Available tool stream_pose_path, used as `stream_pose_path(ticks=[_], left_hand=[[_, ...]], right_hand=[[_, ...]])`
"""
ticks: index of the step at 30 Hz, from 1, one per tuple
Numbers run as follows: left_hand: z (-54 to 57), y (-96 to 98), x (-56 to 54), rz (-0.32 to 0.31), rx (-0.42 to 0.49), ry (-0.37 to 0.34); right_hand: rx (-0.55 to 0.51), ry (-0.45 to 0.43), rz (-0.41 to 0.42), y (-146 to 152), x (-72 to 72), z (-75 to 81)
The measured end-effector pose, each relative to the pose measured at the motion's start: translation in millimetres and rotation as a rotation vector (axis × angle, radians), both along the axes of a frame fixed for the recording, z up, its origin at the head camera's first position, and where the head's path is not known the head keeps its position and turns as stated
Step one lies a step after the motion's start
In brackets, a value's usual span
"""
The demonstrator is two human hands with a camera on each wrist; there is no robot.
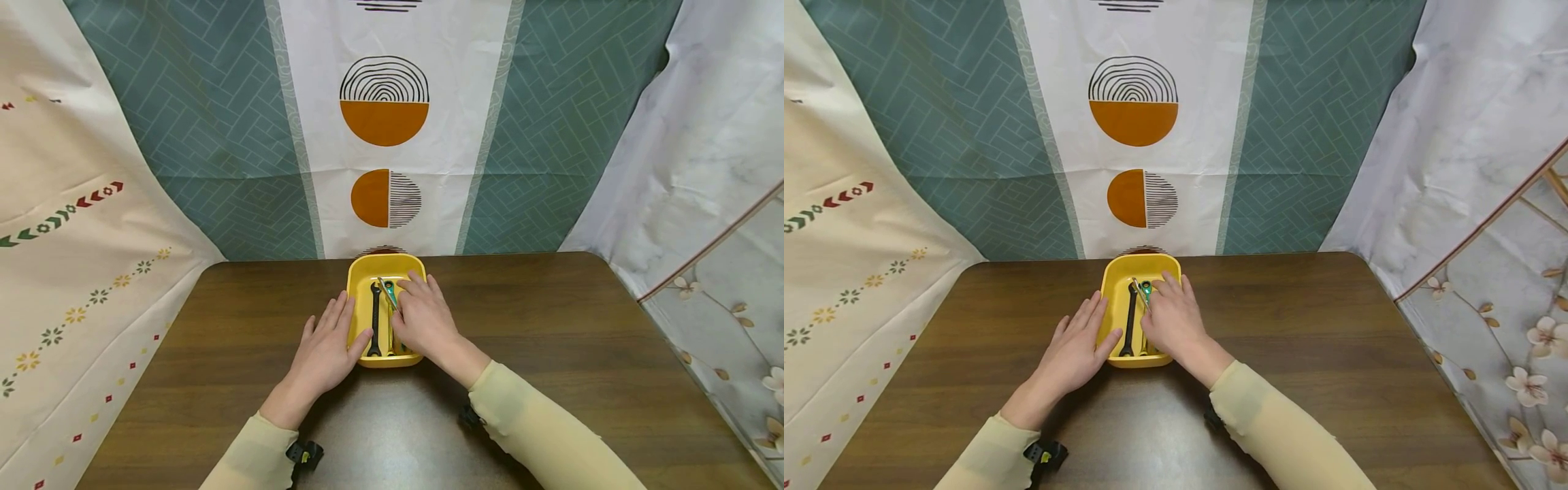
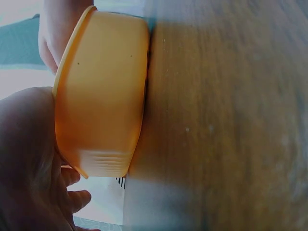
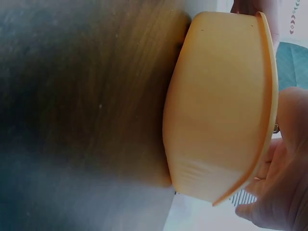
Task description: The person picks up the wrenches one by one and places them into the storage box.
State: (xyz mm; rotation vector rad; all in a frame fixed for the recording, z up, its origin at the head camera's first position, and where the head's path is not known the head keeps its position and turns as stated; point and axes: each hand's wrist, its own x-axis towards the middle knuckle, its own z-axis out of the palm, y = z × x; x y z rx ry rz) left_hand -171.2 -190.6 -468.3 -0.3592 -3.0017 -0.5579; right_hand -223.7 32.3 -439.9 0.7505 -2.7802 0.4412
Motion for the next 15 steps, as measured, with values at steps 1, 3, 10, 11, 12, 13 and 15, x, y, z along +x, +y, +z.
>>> stream_pose_path(ticks=[1, 3, 10, 11, 12, 13, 15], left_hand=[[-0.2, 0.0, 0.0, 0.0, -0.001, 0.0], [-0.4, 0.0, 0.3, -0.001, -0.001, 0.0], [-0.4, -0.1, 0.5, 0.001, 0.001, 0.011], [-0.3, 0.0, 0.4, 0.001, 0.002, 0.01], [-0.2, 0.2, 0.3, 0.001, 0.001, 0.008], [-0.2, 0.3, 0.2, 0.002, 0.001, 0.007], [0.0, 0.6, 0.1, 0.002, 0.002, 0.005]], right_hand=[[0.01, 0.0, -0.002, -0.9, -0.5, -1.0], [0.025, -0.004, -0.008, -2.5, -1.2, -2.8], [0.03, 0.005, -0.024, -7.6, -2.3, -6.3], [0.032, 0.005, -0.027, -8.3, -2.5, -7.0], [0.035, 0.005, -0.03, -9.1, -2.6, -7.7], [0.039, 0.004, -0.032, -9.8, -2.7, -8.1], [0.048, 0.003, -0.037, -11.3, -3.0, -9.0]])
